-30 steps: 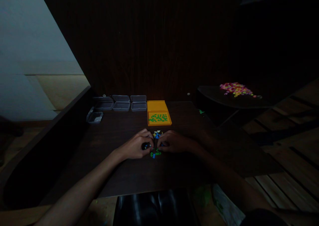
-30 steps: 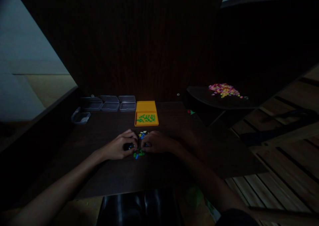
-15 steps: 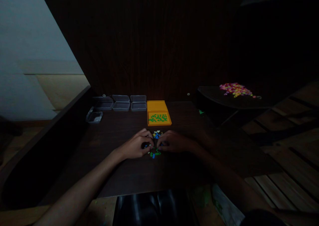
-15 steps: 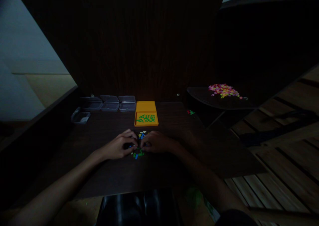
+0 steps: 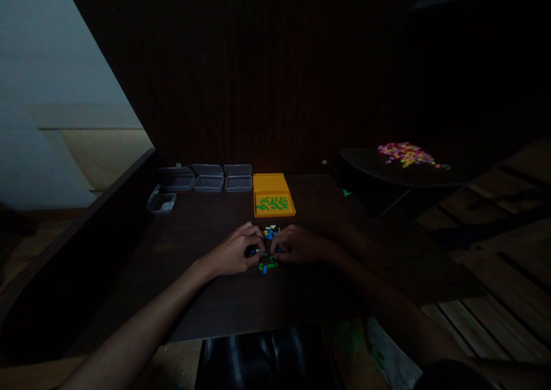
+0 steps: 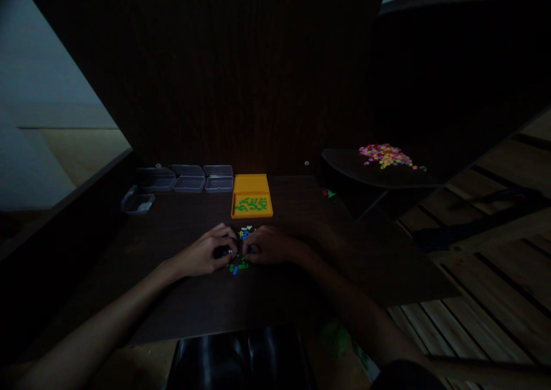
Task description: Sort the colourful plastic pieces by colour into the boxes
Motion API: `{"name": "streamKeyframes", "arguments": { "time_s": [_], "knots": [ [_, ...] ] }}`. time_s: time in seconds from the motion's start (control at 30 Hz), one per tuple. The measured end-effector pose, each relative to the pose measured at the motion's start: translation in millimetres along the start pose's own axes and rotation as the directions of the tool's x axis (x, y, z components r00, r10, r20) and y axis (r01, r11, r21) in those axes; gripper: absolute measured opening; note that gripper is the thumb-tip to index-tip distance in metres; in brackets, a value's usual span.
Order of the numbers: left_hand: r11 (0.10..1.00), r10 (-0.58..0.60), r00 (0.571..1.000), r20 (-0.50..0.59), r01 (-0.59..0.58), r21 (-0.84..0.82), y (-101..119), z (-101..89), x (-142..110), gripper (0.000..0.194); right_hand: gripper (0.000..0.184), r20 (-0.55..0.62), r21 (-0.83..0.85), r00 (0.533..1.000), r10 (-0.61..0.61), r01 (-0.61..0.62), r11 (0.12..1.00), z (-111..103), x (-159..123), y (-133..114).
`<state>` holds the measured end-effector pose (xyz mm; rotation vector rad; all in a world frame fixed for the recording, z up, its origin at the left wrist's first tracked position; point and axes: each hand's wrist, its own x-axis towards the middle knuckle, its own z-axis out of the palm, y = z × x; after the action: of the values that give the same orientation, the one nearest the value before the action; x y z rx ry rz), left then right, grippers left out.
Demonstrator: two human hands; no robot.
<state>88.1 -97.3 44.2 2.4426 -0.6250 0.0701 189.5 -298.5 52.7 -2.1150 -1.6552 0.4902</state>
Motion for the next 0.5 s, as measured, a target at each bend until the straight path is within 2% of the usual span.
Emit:
{"name": "streamKeyframes", "arguments": {
  "time_s": [0.5],
  "knots": [
    [0.999,-0.011,1.000,-0.019,0.010,-0.031,0.9,1.7,0.5,0.008,0.009,0.017,-0.002,1.000,0.016,-0.016,1.000,-0.4,0.7,-0.9]
  ]
}}
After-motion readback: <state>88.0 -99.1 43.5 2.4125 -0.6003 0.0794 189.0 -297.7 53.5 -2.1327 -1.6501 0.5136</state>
